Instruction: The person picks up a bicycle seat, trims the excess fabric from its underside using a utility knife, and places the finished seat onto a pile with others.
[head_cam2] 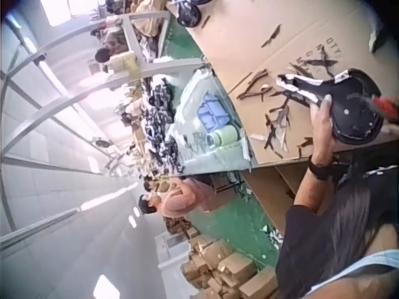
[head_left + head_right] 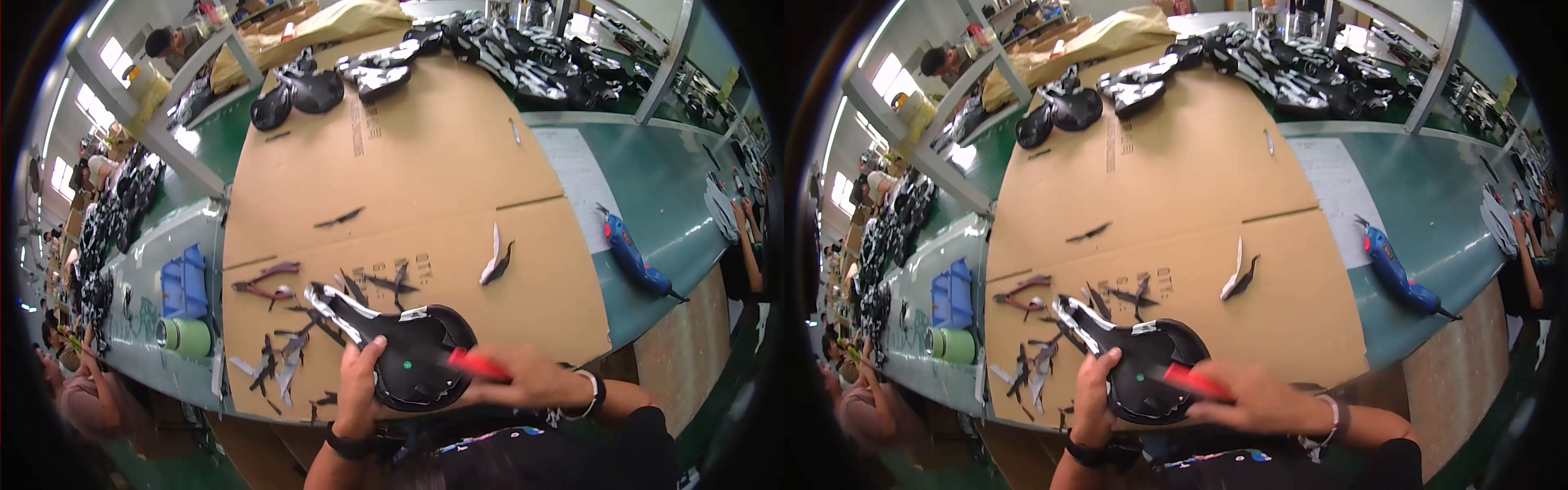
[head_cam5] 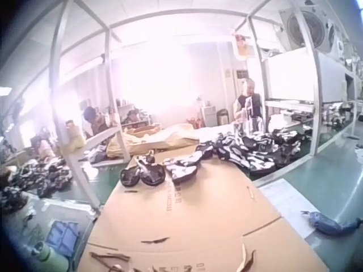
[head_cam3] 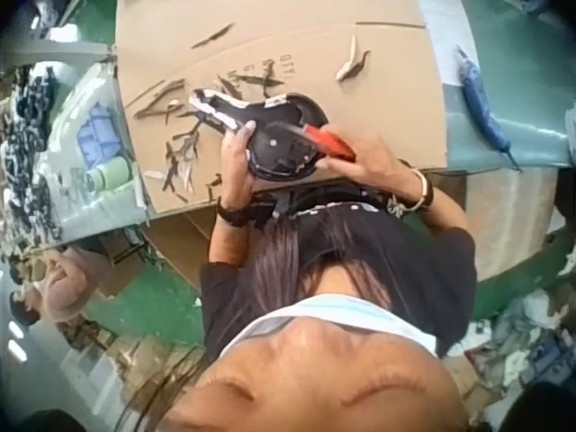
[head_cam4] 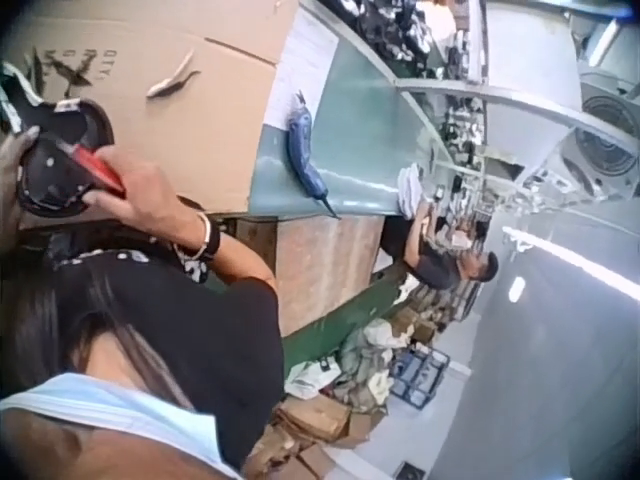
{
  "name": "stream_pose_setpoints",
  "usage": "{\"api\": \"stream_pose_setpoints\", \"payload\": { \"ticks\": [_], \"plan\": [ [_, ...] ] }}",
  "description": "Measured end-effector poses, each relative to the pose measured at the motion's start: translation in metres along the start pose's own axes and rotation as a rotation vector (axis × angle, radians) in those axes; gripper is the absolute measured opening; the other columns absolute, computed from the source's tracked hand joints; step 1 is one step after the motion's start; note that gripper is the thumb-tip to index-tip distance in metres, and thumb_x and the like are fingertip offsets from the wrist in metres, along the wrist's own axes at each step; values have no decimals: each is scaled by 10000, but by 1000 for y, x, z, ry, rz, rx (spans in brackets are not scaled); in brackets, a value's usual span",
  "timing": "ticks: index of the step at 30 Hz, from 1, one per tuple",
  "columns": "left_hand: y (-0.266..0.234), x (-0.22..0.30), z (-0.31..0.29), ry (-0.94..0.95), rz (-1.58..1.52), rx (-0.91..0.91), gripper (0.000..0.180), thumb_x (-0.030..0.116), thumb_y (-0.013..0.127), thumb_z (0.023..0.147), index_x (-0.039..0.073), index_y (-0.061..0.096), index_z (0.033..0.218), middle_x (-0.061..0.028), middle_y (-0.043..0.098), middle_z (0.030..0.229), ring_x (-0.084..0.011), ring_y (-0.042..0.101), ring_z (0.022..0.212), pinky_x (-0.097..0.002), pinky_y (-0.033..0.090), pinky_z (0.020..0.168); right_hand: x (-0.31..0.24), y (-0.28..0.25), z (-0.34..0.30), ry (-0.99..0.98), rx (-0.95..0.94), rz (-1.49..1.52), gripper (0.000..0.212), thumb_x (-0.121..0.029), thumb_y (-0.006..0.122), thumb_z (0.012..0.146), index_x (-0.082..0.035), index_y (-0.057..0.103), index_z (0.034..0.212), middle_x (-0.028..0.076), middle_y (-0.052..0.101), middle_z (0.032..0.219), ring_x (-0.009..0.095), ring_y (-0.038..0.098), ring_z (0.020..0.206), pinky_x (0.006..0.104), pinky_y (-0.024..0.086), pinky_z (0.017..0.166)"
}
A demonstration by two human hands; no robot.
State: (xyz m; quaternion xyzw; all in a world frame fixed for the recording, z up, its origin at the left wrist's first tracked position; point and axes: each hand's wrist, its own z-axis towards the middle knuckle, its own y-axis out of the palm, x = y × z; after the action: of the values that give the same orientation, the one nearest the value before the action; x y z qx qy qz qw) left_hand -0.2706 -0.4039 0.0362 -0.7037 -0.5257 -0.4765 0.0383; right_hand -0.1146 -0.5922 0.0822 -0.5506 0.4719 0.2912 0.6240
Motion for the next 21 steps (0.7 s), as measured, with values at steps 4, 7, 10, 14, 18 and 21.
{"api": "stream_pose_setpoints", "payload": {
  "ticks": [4, 7, 10, 14, 18, 21],
  "plan": [
    [-17, -17, -13, 362, 567, 231, 500, 219, 676, 892, -18, 432, 1258, -145, 548, 1148, -206, 553, 1033, -326, 474, 881, 32, -9, -21, -109, 310, -220, 475, -187, 678, 873, -119, 530, 1318, 128, 671, 1000, 290, 660, 809, 362, 537, 704],
    [5, 5, -18, 800, 1176, 437, 686, 323, 799, 765, 0, 446, 1256, -175, 510, 1167, -284, 480, 1134, -409, 379, 965, 38, -18, -26, -190, 232, -453, 546, -94, 672, 824, -166, 531, 1346, 78, 671, 923, 230, 648, 728, 329, 522, 606],
    [21, 22, -2, 1082, 1480, -45, 753, 406, 822, 693, 10, 482, 1236, -150, 521, 1112, -296, 488, 1097, -432, 348, 967, 33, -28, -17, -244, 115, -591, 620, -80, 687, 758, -205, 542, 1348, 22, 625, 807, 169, 597, 628, 300, 462, 502],
    [33, 17, 12, 905, 1572, -430, 736, 478, 821, 637, 31, 555, 1157, -96, 561, 1002, -256, 529, 1006, -408, 339, 944, 29, -34, -7, -281, 54, -750, 621, -105, 689, 751, -219, 552, 1347, 5, 547, 712, 155, 540, 568, 296, 412, 467],
    [29, 13, 22, 842, 1568, -458, 692, 490, 824, 615, 31, 599, 1082, -67, 584, 916, -237, 551, 922, -374, 349, 913, 36, -34, -12, -266, -38, -790, 649, -87, 673, 765, -213, 509, 1380, 41, 523, 673, 189, 526, 543, 315, 409, 455],
    [29, 12, 23, 847, 1557, -457, 687, 488, 827, 610, 28, 609, 1072, -75, 581, 920, -238, 546, 916, -370, 353, 903, 47, -10, -37, -143, -14, -726, 683, -114, 661, 797, -215, 432, 1432, 58, 525, 694, 217, 531, 550, 326, 414, 453]
  ]
}}
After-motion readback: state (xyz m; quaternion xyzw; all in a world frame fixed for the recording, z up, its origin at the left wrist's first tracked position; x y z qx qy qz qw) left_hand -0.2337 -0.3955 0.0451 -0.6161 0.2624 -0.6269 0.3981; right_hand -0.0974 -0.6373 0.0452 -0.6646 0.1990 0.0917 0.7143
